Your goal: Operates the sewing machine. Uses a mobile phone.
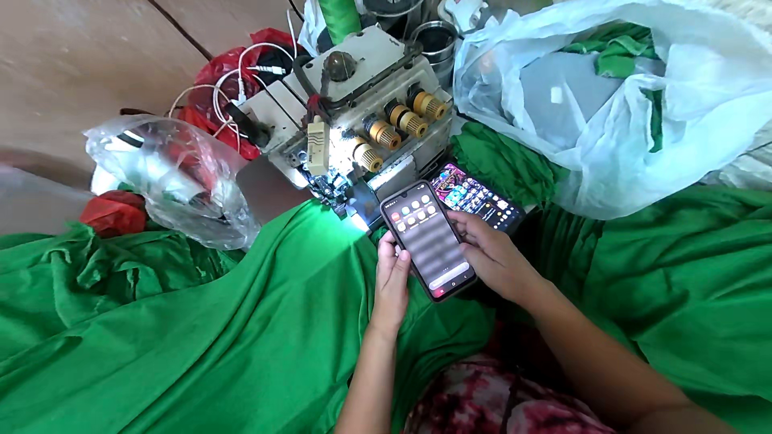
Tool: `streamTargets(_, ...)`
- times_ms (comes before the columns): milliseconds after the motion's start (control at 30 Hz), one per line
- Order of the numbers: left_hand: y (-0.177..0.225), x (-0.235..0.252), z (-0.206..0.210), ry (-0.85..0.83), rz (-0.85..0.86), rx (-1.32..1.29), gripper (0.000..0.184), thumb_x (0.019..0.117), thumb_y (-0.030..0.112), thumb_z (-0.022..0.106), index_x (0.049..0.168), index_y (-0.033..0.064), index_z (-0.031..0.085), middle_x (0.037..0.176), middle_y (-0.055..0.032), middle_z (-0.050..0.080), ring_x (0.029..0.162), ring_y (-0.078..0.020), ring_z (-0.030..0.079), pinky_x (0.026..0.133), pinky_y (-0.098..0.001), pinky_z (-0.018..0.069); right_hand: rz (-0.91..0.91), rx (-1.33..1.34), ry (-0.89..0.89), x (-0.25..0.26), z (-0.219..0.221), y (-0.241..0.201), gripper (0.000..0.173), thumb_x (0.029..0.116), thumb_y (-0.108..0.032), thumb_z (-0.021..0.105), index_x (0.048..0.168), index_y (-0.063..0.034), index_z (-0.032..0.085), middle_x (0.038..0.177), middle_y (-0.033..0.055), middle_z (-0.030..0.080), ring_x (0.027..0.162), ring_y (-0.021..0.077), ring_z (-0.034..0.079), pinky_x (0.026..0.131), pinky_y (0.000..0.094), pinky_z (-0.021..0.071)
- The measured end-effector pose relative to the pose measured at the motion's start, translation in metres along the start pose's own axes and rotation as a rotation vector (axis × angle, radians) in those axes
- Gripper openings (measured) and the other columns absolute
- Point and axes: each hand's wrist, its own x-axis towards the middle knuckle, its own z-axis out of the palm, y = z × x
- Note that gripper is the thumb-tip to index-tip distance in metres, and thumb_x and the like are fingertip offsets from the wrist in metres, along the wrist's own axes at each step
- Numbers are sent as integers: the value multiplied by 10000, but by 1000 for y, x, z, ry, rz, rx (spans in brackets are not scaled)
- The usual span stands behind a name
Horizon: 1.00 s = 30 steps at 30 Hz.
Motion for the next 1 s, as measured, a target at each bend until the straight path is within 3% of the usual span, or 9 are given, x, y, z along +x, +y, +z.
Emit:
streamTargets(200,1,0,1,7,-4,-30,351,1079,154,347,1387,-11,316,1203,-65,626,1064,-129,675,921,-334,586,13,-95,57,-1,10,-2,534,949,-154,467,1465,-17,478,1173,141,691,968,155,692,821,325,580)
streamTargets(400,1,0,1,16,-12,-19,346,1074,143,342,1379,-18,323,1199,-70,623,1061,-129,675,915,-332,587,20,-128,76,-1,12,-3,539,940,-186,491,1454,-25,495,1136,139,696,944,164,686,801,323,573)
streamTargets(467,1,0,1,19,-9,-18,353,1074,147,348,1383,-22,322,1202,-73,618,1064,-129,672,919,-332,586,53,-149,57,-1,11,-6,630,922,-316,613,1466,-28,478,1206,156,683,1025,209,690,871,382,577)
streamTargets(533,1,0,1,26,-10,-11,364,1075,168,353,1383,-23,319,1206,-74,609,1064,-126,670,918,-332,586,84,-162,22,-2,10,-12,906,831,-515,760,1511,-19,423,1308,188,640,1122,261,662,954,447,550)
streamTargets(633,1,0,0,24,-7,-15,370,1079,190,368,1380,-20,320,1209,-70,610,1066,-127,670,921,-335,586,85,-149,5,-2,11,-11,1075,746,-643,774,1538,-28,384,1334,170,626,1161,227,641,981,425,539)
streamTargets(1000,1,0,0,9,-9,-41,342,1084,167,354,1373,-12,322,1201,-76,621,1056,-137,680,907,-335,593,93,-84,-14,-2,7,-7,957,817,-584,742,1528,-41,402,1313,156,637,1131,188,653,961,378,553)
